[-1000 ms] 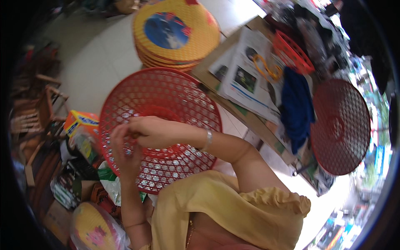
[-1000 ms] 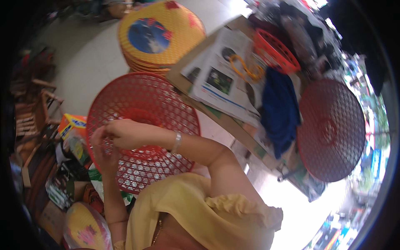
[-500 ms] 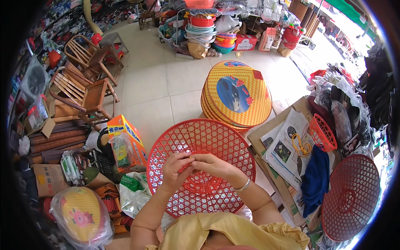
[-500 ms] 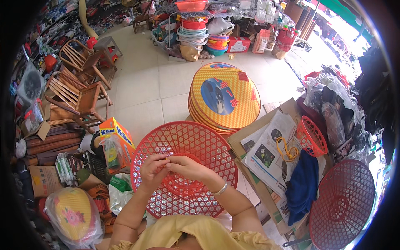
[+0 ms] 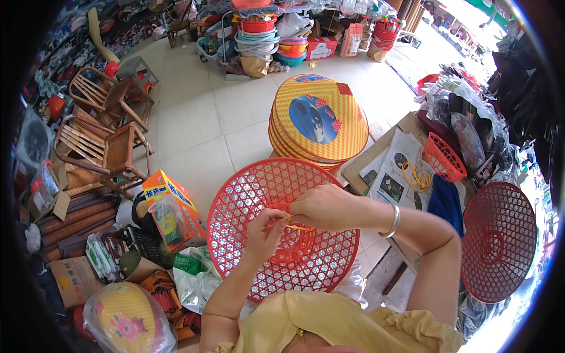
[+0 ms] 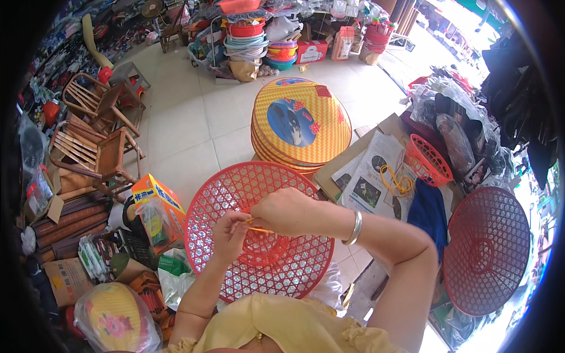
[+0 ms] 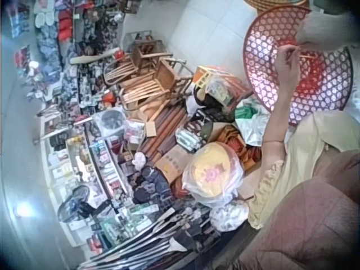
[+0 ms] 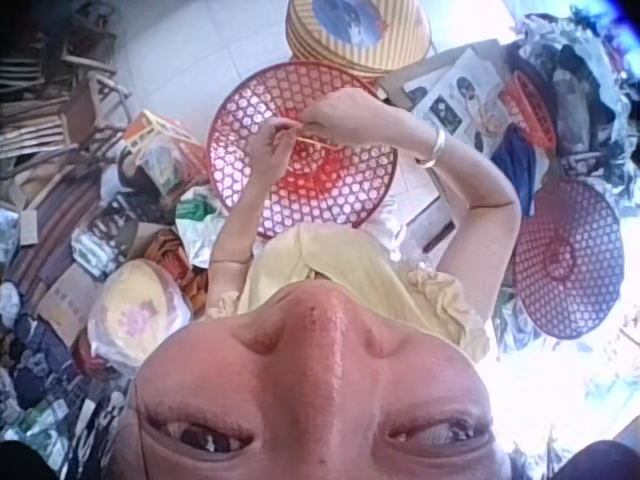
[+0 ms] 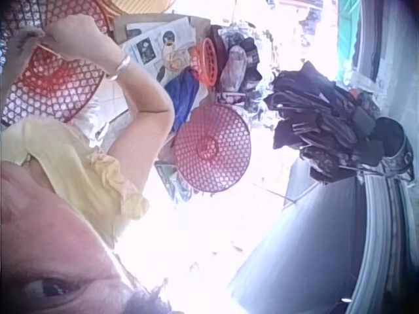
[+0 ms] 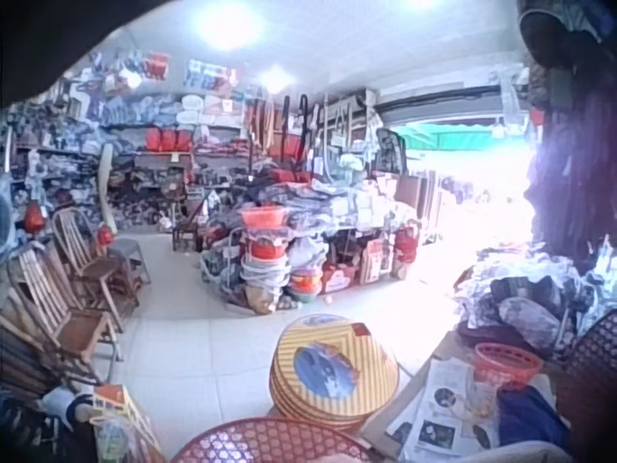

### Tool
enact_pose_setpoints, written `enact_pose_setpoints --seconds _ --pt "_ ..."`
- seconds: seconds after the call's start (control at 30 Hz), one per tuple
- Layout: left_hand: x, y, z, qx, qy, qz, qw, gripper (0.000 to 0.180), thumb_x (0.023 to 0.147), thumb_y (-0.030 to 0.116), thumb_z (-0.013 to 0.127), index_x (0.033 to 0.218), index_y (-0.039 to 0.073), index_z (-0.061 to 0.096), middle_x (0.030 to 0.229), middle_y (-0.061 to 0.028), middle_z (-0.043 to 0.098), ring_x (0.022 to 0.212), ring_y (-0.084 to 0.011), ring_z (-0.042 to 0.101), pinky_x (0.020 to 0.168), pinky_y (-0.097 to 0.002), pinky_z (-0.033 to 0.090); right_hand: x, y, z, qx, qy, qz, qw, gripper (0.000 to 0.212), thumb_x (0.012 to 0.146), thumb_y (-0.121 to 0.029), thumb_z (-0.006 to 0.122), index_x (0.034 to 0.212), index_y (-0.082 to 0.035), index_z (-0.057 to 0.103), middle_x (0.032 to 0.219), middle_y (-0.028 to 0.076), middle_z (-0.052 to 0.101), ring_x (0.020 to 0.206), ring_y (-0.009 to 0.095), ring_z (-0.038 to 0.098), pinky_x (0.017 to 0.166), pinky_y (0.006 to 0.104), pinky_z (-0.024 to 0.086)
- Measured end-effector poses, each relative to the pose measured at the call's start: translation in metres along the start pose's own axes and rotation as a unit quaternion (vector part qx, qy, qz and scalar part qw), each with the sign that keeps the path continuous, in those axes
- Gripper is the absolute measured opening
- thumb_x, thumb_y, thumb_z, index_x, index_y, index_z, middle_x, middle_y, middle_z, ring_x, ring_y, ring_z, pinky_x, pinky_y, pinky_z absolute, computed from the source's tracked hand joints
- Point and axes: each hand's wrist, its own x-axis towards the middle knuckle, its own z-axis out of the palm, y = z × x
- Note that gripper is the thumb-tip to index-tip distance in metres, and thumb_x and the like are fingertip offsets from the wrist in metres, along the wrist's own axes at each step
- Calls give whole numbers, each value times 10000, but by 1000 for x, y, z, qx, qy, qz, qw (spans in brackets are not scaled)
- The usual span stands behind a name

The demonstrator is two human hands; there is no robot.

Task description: The person attaches a yellow string and a small red plastic ring to the center of a red woven hat by hand.

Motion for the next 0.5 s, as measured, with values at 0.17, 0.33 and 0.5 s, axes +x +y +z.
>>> enact_pose_setpoints --seconds 0.17,0.33,0.5 --pt "-12 0 2 -87 -21 -68 994 130 948 110 590 1035 14 572 902 -24 598 829 -91 596 713 -236 492 1 -9 -4 14 2 13 1000 255 926 -305 533 856 -64 580 713 138 630 679 351 638 596 464 488" --pt "-1 -4 10 -65 7 -11 998 153 930 71 598 1065 0 613 867 -32 590 723 -105 541 635 -227 437 9 1 1 74 132 -9 988 200 910 -251 530 892 -55 565 776 143 619 722 363 628 624 461 488" --pt "16 8 9 -63 -3 -94 994 131 924 115 618 1003 24 670 860 -29 579 753 -100 542 654 -245 437 13 -1 -18 128 188 -10 974 160 879 -177 586 839 -23 564 742 156 588 696 347 605 609 413 477"
